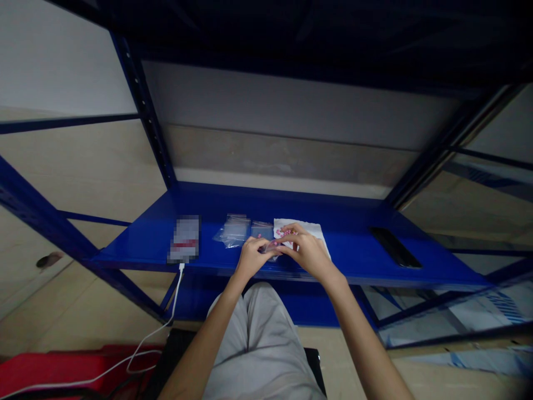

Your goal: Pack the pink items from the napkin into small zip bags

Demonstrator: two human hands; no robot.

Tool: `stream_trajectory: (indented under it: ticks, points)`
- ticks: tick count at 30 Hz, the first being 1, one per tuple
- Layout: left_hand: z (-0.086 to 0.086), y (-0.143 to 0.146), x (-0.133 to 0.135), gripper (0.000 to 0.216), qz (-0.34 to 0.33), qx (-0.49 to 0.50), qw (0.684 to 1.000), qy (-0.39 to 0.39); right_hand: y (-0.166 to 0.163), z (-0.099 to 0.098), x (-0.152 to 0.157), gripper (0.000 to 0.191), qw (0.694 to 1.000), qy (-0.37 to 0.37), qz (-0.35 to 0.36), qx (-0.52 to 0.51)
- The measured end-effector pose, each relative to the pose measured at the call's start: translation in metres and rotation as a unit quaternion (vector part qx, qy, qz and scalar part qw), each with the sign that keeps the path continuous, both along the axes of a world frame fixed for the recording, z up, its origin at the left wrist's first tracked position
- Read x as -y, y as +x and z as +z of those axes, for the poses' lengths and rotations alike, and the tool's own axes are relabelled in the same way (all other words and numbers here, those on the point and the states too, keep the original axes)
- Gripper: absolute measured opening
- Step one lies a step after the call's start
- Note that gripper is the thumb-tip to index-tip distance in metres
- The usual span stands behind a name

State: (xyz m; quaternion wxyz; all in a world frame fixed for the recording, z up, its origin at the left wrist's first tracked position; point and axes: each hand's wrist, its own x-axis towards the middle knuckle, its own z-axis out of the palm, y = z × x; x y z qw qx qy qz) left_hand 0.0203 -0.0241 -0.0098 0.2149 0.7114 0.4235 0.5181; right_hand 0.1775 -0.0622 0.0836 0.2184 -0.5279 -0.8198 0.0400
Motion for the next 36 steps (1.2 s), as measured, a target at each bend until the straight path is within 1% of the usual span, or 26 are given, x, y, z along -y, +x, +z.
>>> stream_trajectory:
  ticks: [2, 6, 9, 12, 17, 21, 25, 30, 33, 36]
  points:
    - [0.001, 0.0, 0.0, 0.014, -0.011, 0.02, 1.0, -0.015, 0.001, -0.001, 0.0, 0.018, 1.0, 0.011, -0.003, 0.012]
    - [0.006, -0.002, 0.0, 0.023, -0.044, 0.083, 0.993, -0.066, 0.001, -0.005, -0.004, 0.018, 0.999, 0.04, -0.015, 0.014]
    - [0.009, -0.003, 0.002, 0.025, -0.064, 0.115, 0.987, -0.096, -0.001, -0.004, -0.008, 0.019, 0.999, 0.05, -0.012, 0.02]
    - [0.011, -0.003, 0.003, 0.027, -0.063, 0.13, 0.982, -0.12, -0.005, 0.001, -0.01, 0.017, 0.998, 0.042, 0.002, 0.037]
    - [0.015, -0.003, 0.006, 0.041, -0.067, 0.181, 0.96, -0.202, -0.009, 0.012, -0.014, 0.016, 0.996, 0.048, 0.014, 0.074]
    - [0.018, -0.006, 0.007, 0.033, -0.089, 0.242, 0.946, -0.194, -0.011, 0.018, -0.02, 0.014, 0.994, 0.059, 0.009, 0.09]
    - [0.016, -0.01, 0.003, 0.036, -0.112, 0.283, 0.929, -0.211, -0.011, 0.02, -0.023, 0.01, 0.995, 0.064, 0.017, 0.079]
    - [0.012, -0.01, 0.0, 0.035, -0.113, 0.287, 0.932, -0.189, -0.011, 0.019, -0.023, 0.011, 0.998, 0.058, 0.032, 0.025]
    - [0.012, -0.01, -0.001, 0.036, -0.1, 0.322, 0.92, -0.198, -0.004, 0.017, -0.024, 0.018, 0.997, 0.072, -0.003, -0.04]
    - [0.011, -0.011, -0.003, 0.04, -0.083, 0.373, 0.897, -0.224, 0.011, 0.009, -0.026, 0.022, 0.99, 0.083, -0.084, -0.075]
